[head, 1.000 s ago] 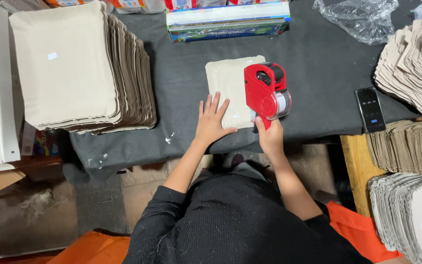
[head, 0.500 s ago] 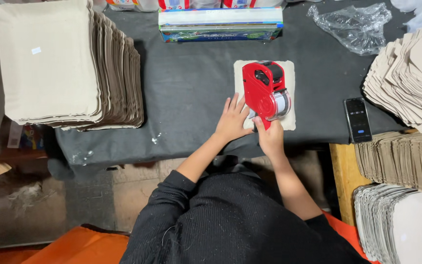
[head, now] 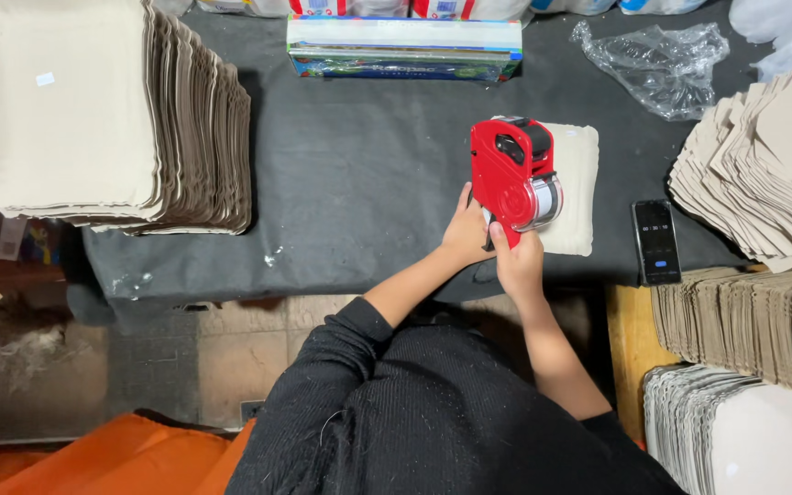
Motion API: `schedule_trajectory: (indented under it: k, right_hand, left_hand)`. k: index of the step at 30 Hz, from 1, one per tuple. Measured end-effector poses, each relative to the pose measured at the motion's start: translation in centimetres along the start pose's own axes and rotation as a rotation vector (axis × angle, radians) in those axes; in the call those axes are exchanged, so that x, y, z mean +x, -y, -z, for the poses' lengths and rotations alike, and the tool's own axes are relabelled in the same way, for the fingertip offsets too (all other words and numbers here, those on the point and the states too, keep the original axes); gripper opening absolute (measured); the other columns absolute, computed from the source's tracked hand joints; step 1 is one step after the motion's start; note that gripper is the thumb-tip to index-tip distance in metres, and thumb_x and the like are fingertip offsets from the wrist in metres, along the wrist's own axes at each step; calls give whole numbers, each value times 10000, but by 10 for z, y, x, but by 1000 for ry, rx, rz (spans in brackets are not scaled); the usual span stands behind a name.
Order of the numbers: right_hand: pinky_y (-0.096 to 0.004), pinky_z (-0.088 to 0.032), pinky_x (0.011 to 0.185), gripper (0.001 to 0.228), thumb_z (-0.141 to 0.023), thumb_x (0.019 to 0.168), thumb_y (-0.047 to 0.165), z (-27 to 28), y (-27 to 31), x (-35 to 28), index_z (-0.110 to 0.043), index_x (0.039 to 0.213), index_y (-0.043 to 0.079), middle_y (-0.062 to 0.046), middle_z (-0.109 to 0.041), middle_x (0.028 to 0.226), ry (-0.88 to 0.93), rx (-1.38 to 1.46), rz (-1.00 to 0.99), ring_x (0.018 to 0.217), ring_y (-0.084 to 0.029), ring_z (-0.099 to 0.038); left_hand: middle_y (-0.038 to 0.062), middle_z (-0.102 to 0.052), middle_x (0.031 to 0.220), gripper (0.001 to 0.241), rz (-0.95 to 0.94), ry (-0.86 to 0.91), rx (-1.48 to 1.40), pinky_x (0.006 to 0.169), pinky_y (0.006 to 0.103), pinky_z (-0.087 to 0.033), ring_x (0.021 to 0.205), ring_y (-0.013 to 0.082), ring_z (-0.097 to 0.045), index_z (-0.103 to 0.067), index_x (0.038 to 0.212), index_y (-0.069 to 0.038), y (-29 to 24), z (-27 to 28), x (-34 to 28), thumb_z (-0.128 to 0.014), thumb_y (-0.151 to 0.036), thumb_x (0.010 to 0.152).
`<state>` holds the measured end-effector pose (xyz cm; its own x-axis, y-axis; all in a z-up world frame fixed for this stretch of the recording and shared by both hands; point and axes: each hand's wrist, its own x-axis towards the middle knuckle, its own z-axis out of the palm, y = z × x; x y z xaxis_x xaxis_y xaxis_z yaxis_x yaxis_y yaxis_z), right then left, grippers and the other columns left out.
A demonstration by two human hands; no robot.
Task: The person prices biodegradable food trays by hand using a red labeling gun, picking up trays from a stack and applying a price sticker to the center of each tray.
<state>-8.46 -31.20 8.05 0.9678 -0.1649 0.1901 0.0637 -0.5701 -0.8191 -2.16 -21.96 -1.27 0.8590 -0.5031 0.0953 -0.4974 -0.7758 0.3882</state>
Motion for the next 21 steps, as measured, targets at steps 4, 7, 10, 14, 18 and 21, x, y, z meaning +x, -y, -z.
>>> schedule_trajectory:
  k: [4,7,10,14,18,21]
  right_hand:
    - [-586,-496,818,324,-753,997,269,1,3,3,-660,1039,-38,-317,-676,922,27,-6,15,1006,-527,-639]
    - [-585,-489,818,314,-736,997,264,-1,16,2,-659,1040,-38,-304,-688,942,93,20,11,1022,-509,-650]
    - [-441,-551,847,237,-692,1027,265,-13,11,-1,-700,1013,28,-139,-762,915,160,92,-40,963,-322,-737]
    - [-445,-554,878,226,-659,1046,224,-31,24,-12,-702,1063,3,-152,-771,962,193,124,-51,968,-307,-742]
    - [-507,-535,886,225,-676,1036,212,-49,50,-23,-682,1083,-8,-201,-759,974,182,137,-51,1030,-366,-715]
    - [-459,-543,898,196,-666,1046,196,-65,61,-33,-708,1087,9,-148,-775,973,184,157,-72,994,-304,-739]
  left_hand:
    - [111,-468,1564,966,-5,-111,-20,1294,564,-97,1526,333,-294,-466,1514,-139,18,18,-25,-753,-539,683]
    - [131,-300,1657,1049,61,-198,-167,1279,598,-183,1565,362,-209,-433,1532,-141,42,55,-65,-849,-555,663]
    - [120,-401,1598,750,154,-313,-190,1260,570,-188,1536,332,-283,-491,1490,-162,71,107,-118,-803,-383,844]
    - [78,-671,1280,275,120,-876,68,1156,503,-383,1303,326,-579,-749,1157,-158,111,198,-198,-780,-205,888]
    - [146,-645,1346,362,266,-952,379,1169,550,-310,1343,404,-518,-744,1241,-108,159,290,-263,-758,-339,963]
    - [205,-584,1458,635,351,-683,415,1177,616,-137,1464,423,-334,-557,1482,-13,170,346,-284,-660,-470,1053]
